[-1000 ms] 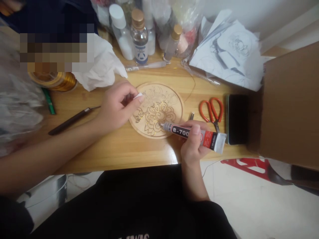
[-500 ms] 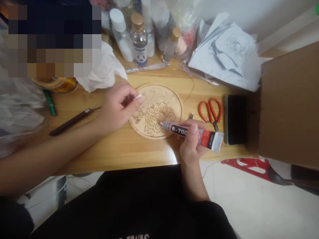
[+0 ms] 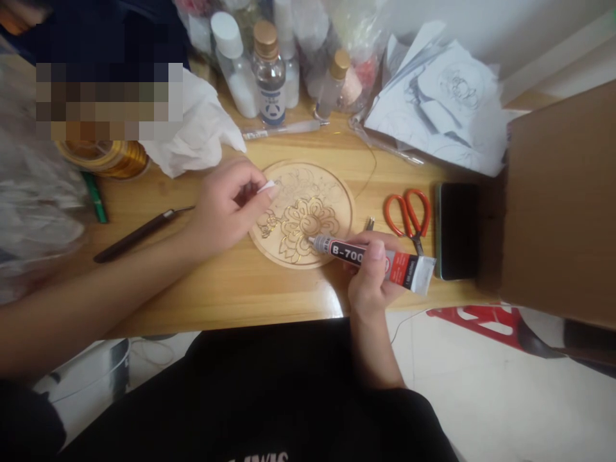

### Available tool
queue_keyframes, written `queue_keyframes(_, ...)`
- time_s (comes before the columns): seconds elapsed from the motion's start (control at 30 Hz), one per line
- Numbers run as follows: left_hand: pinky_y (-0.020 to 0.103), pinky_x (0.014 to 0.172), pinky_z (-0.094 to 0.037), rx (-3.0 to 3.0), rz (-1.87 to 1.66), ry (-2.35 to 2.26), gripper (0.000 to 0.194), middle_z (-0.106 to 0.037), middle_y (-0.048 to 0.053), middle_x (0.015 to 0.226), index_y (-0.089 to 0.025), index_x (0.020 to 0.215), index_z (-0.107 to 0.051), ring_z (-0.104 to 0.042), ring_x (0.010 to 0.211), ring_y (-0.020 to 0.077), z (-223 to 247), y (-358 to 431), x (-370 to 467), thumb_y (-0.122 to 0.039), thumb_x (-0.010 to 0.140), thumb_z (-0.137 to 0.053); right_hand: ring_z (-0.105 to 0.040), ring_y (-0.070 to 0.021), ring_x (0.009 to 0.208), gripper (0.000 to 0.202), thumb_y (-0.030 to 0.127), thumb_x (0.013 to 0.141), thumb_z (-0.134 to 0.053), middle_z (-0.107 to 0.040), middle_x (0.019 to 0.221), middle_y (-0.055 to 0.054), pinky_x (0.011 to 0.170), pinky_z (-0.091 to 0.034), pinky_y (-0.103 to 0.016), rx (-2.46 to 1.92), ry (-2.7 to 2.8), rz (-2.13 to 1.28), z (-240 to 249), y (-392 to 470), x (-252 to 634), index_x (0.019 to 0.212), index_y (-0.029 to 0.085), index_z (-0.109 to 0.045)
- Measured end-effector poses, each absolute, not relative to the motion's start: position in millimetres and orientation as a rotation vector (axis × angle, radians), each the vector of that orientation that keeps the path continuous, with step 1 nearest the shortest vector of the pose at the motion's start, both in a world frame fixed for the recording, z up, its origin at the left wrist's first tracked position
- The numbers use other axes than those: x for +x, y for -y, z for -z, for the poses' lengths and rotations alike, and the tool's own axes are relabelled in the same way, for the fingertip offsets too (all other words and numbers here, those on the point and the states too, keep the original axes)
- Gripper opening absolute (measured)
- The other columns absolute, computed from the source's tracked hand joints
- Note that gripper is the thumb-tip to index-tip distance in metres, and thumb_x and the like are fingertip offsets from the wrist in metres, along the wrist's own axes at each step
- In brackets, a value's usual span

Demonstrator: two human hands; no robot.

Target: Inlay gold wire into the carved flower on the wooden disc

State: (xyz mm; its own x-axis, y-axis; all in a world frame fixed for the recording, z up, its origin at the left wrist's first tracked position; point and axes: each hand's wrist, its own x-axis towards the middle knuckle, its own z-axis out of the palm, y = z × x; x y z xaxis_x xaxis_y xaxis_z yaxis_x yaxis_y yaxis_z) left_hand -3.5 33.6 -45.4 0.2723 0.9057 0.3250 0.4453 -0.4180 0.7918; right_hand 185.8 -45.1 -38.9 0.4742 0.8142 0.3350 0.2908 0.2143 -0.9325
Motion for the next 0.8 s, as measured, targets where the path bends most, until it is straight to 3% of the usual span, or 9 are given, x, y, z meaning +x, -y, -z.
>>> queue_keyframes(0.2, 0.03, 0.061, -0.042, 1.969, -1.052, -1.216, 0.024, -0.05, -0.001, 0.069, -0.022, 0.069, -0.043, -0.051, 0.066, 0.0137, 45.6, -33.4, -3.2, -0.023, 0.088, -0.058, -0.046, -0.0088, 0.036, 0.036, 0.05, 0.087, -0.055, -0.055, 0.052, 0.003, 0.031, -0.029, -0.023, -1.411, 1.075, -0.547, 38.0, 47.4, 186.6, 0.068, 0.021, -0.062)
queue_keyframes(0.5, 0.03, 0.062, -0.042, 1.989, -1.056, -1.192, 0.023, -0.051, -0.002, 0.071, -0.022, 0.071, -0.043, -0.051, 0.067, 0.0133, 46.3, -33.7, -4.1, -0.021, 0.088, -0.058, -0.042, -0.0089, 0.033, 0.035, 0.042, 0.088, -0.051, -0.05, 0.048, 0.004, 0.03, -0.026, -0.024, -1.411, 0.978, -0.477, 35.3, 45.0, 186.7, 0.062, 0.021, -0.061)
queue_keyframes(0.7, 0.027, 0.058, -0.039, 2.006, -1.1, -1.189, 0.021, -0.05, -0.003, 0.067, -0.021, 0.07, -0.045, -0.048, 0.063, 0.0118, 48.2, -34.5, -3.8, -0.02, 0.087, -0.058, -0.04, -0.0076, 0.03, 0.032, 0.042, 0.083, -0.055, -0.05, 0.047, 0.004, 0.027, -0.025, -0.022, -1.308, 0.76, -0.618, 33.7, 37.5, 194.3, 0.061, 0.019, -0.06)
queue_keyframes(0.8, 0.026, 0.057, -0.038, 2.027, -1.124, -1.188, 0.02, -0.049, -0.003, 0.065, -0.02, 0.069, -0.046, -0.046, 0.061, 0.0111, 48.8, -34.9, -3.7, -0.02, 0.086, -0.057, -0.037, -0.0065, 0.028, 0.036, 0.05, 0.08, -0.058, -0.047, 0.044, 0.006, 0.026, -0.023, -0.02, -1.243, 0.641, -0.776, 35.0, 31.8, 202.9, 0.061, 0.019, -0.058)
